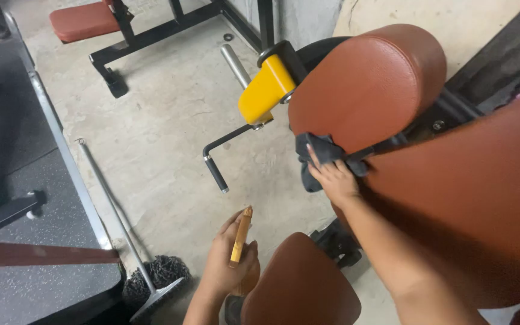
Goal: Cleaning and disinfecting a gym weight machine using a spray bottle and a cloth.
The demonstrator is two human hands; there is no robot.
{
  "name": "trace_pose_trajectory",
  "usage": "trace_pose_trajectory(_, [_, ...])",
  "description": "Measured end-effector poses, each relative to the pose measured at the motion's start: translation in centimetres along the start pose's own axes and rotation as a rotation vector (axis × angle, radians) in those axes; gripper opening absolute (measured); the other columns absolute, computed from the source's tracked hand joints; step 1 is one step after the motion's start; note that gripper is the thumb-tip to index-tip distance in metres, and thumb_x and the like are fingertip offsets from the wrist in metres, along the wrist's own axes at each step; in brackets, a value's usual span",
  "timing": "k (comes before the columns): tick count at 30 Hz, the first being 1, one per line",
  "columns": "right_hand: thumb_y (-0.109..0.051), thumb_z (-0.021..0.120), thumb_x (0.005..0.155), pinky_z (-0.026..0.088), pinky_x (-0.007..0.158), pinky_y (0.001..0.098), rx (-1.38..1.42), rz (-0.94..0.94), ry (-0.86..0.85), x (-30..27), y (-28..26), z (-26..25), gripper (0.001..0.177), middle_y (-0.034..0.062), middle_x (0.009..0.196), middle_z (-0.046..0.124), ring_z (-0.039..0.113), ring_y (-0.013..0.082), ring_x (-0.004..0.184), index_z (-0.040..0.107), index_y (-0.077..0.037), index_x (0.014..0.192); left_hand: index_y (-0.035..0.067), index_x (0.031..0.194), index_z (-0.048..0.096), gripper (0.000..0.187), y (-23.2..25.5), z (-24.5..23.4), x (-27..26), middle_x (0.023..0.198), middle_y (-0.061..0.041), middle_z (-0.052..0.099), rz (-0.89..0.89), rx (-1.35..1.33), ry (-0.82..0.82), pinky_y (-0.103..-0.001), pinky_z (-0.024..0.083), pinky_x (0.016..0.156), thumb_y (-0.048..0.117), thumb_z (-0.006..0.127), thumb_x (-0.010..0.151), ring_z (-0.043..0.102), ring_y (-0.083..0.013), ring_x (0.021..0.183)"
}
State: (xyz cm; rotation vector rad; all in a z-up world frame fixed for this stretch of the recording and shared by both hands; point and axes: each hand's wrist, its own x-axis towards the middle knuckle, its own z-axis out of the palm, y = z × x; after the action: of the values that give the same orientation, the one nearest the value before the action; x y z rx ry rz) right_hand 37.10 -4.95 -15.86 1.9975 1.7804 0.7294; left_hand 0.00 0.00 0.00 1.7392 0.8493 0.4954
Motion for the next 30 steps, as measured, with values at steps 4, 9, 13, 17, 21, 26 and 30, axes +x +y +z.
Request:
trace_pose_trajectory(4, [-0.013,0.058,0.093,0.046,0.088,0.0377,0.067,0.108,-0.026,-5.2,3.6,-3.1,0.056,0.0014,0.177,0.017,0.054,0.0166,0.118,0.058,-0.028,0.147,0.004,0.138,0.058,0.062,-2.1,0.8,-0.6,0.139,-0.017,0.061,0.093,0.013,0.043,-0.038,0.057,0.085,0.005,0.068,0.077,0.072,-0.0341,0.099])
trace_pose_trajectory(9, [-0.007,0.065,0.088,0.048,0.090,0.0400,0.119,0.299,-0.011,-9.4,8.7,-9.1,0.063,0.0017,0.172,0.025,0.054,0.0263,0.122,0.056,-0.032,0.145,0.001,0.133,0.059,0.057,-3.8,2.4,-0.8,0.140,-0.020,0.061,0.230,0.071,0.067,-0.038,0.057,0.085,0.006,0.070,0.077,0.072,-0.0347,0.101])
trace_pose_trajectory(13, [-0.013,0.081,0.067,0.038,0.116,0.0547,0.290,0.383,0.195,-10.8,10.9,-13.7,0.078,0.0103,0.158,0.039,0.047,0.0353,0.137,0.059,-0.027,0.141,0.003,0.133,0.059,0.060,-3.0,4.3,-1.7,0.138,-0.018,0.062,0.242,0.059,0.084,-0.038,0.058,0.083,0.007,0.070,0.075,0.074,-0.0332,0.094])
trace_pose_trajectory(17, [-0.013,0.087,0.067,0.031,0.123,0.0606,0.264,0.499,0.333,-14.4,13.0,-14.0,0.085,0.0140,0.157,0.042,0.043,0.0391,0.145,0.060,-0.026,0.147,0.004,0.132,0.058,0.059,-0.2,5.6,-3.9,0.139,-0.017,0.061,0.222,-0.005,0.042,-0.036,0.058,0.083,0.006,0.068,0.074,0.073,-0.0331,0.100])
trace_pose_trajectory(21, [-0.014,0.087,0.066,0.030,0.123,0.0609,0.211,0.475,0.318,-19.8,12.9,-13.4,0.084,0.0133,0.163,0.041,0.041,0.0380,0.147,0.061,-0.026,0.145,0.004,0.134,0.059,0.057,-1.1,8.4,-6.2,0.141,-0.019,0.062,0.393,0.069,0.130,-0.048,0.051,0.102,0.005,0.067,0.078,0.061,-0.0386,0.125])
trace_pose_trajectory(26, [-0.016,0.085,0.064,0.023,0.128,0.0576,0.276,0.392,0.077,-24.9,10.7,-12.5,0.080,0.0030,0.159,0.042,0.035,0.0300,0.148,0.063,-0.028,0.139,0.018,0.140,0.056,0.063,-2.4,12.7,-9.3,0.136,-0.008,0.064,0.146,0.245,0.236,-0.073,0.027,0.108,0.014,0.072,0.079,0.055,-0.0351,0.131])
trace_pose_trajectory(30, [-0.016,0.084,0.065,0.018,0.128,0.0555,0.391,0.359,0.053,-26.8,9.2,-11.3,0.075,0.0023,0.159,0.041,0.029,0.0297,0.152,0.063,-0.026,0.137,0.019,0.141,0.056,0.063,-3.5,15.7,-12.6,0.136,-0.007,0.065,0.079,0.191,0.212,-0.069,0.027,0.112,0.013,0.070,0.081,0.058,-0.0323,0.129])
